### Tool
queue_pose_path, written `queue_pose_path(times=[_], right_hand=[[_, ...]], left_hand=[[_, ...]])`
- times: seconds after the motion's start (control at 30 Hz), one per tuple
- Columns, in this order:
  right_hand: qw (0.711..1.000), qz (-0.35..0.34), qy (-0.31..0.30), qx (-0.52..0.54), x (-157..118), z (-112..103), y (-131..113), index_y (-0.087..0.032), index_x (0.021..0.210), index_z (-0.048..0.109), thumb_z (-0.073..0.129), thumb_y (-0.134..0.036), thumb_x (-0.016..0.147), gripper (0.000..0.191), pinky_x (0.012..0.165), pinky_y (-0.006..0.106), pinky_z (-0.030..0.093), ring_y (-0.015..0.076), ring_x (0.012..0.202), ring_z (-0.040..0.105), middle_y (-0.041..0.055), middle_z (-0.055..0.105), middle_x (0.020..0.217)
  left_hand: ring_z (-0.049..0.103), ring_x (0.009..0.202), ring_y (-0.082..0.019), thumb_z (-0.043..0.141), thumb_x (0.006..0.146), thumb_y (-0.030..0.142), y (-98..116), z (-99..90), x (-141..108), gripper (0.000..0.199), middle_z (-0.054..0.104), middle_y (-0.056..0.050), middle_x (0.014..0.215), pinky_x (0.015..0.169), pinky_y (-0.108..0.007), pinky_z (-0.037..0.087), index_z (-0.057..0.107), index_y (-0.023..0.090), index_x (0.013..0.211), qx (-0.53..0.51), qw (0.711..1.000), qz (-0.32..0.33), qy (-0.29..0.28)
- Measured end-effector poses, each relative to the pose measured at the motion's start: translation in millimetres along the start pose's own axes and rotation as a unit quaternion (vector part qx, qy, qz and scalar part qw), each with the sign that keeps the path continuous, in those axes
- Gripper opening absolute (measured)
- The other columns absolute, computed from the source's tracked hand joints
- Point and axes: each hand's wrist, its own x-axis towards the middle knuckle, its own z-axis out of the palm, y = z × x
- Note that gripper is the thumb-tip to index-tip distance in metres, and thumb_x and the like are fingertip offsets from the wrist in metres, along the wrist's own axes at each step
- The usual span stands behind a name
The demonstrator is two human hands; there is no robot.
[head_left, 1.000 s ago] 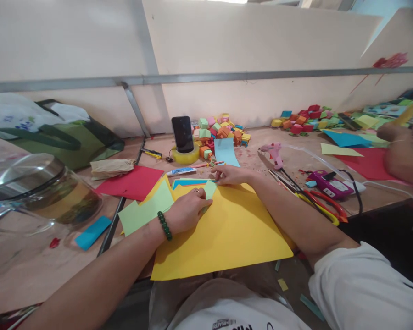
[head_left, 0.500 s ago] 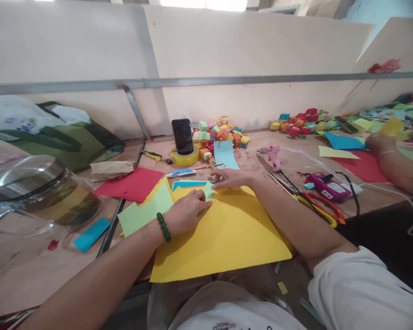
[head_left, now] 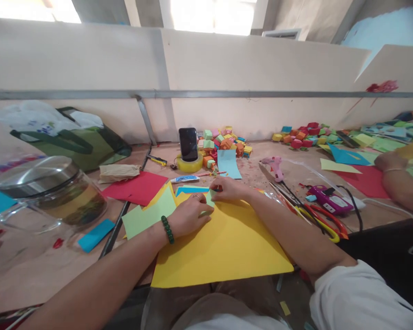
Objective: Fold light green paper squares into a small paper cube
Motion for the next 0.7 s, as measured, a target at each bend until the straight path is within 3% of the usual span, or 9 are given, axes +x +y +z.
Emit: queue_pose_path(times=[0.13,0.2,0.3,0.37,0.43,0.57,0.7], right_hand=[[0.999,-0.017,0.033,0.020,3.8,3.2,0.2,-0.018,0.073,0.069,0.065,-0.020,0.072,0.004,0.067,0.024,0.042,0.0140,0.074,0.055,0.0018,0.064,0.076],[0.997,-0.027,0.055,0.041,4.3,1.3,-2.1,-0.018,0.073,0.068,0.062,-0.023,0.077,0.009,0.065,0.024,0.042,0.0130,0.069,0.053,0.0013,0.061,0.072],[0.984,-0.062,0.130,0.104,1.6,-3.3,-11.0,-0.018,0.075,0.066,0.060,-0.030,0.081,0.015,0.062,0.024,0.042,0.0126,0.067,0.052,0.0016,0.057,0.073],[0.971,-0.089,0.174,0.136,-1.1,-5.9,-19.0,-0.018,0.075,0.065,0.061,-0.033,0.081,0.016,0.062,0.025,0.043,0.0126,0.068,0.051,0.0017,0.056,0.075],[0.965,-0.099,0.188,0.154,-3.3,-6.8,-26.4,-0.018,0.076,0.064,0.061,-0.036,0.082,0.018,0.061,0.025,0.043,0.0119,0.067,0.051,0.0014,0.055,0.075],[0.956,-0.063,0.156,0.240,-4.0,-1.6,-32.8,-0.019,0.094,0.060,0.063,-0.043,0.079,0.028,0.056,0.023,0.044,0.0092,0.060,0.049,-0.0010,0.053,0.076],[0.938,-0.029,0.141,0.316,-2.3,4.1,-29.9,-0.022,0.111,0.053,0.072,-0.038,0.071,0.047,0.067,0.027,0.050,0.0113,0.073,0.056,0.0024,0.056,0.094]], left_hand=[[0.056,0.091,-0.026,0.073,0.065,0.040,-7.2,0.5,4.8,0.060,0.061,-0.008,0.097,0.076,-0.036,0.046,0.056,0.017,0.117,-0.107,0.984,-0.116,0.080],[0.058,0.083,-0.024,0.066,0.070,0.052,-9.2,-2.7,7.2,0.060,0.064,-0.006,0.086,0.071,-0.033,0.046,0.057,0.016,0.117,-0.219,0.959,-0.150,0.097],[0.062,0.073,-0.021,0.049,0.078,0.066,-9.4,-10.0,8.9,0.058,0.067,-0.007,0.077,0.066,-0.031,0.047,0.064,0.014,0.096,-0.439,0.877,-0.188,0.057],[0.064,0.071,-0.020,0.051,0.076,0.069,-8.4,-13.9,8.8,0.060,0.069,-0.011,0.079,0.066,-0.030,0.049,0.064,0.012,0.085,-0.554,0.807,-0.204,0.016],[0.064,0.068,-0.018,0.060,0.071,0.068,-7.4,-15.3,8.3,0.056,0.069,-0.010,0.079,0.065,-0.028,0.049,0.063,0.012,0.081,-0.605,0.769,-0.209,0.009],[0.059,0.060,-0.012,0.067,0.067,0.063,-5.2,-10.6,7.8,0.050,0.064,-0.002,0.071,0.059,-0.023,0.046,0.060,0.016,0.082,-0.596,0.778,-0.189,0.052],[0.064,0.069,-0.018,0.063,0.071,0.061,-2.6,-4.1,9.3,0.051,0.067,-0.004,0.076,0.065,-0.029,0.049,0.058,0.017,0.096,-0.603,0.774,-0.177,0.075]])
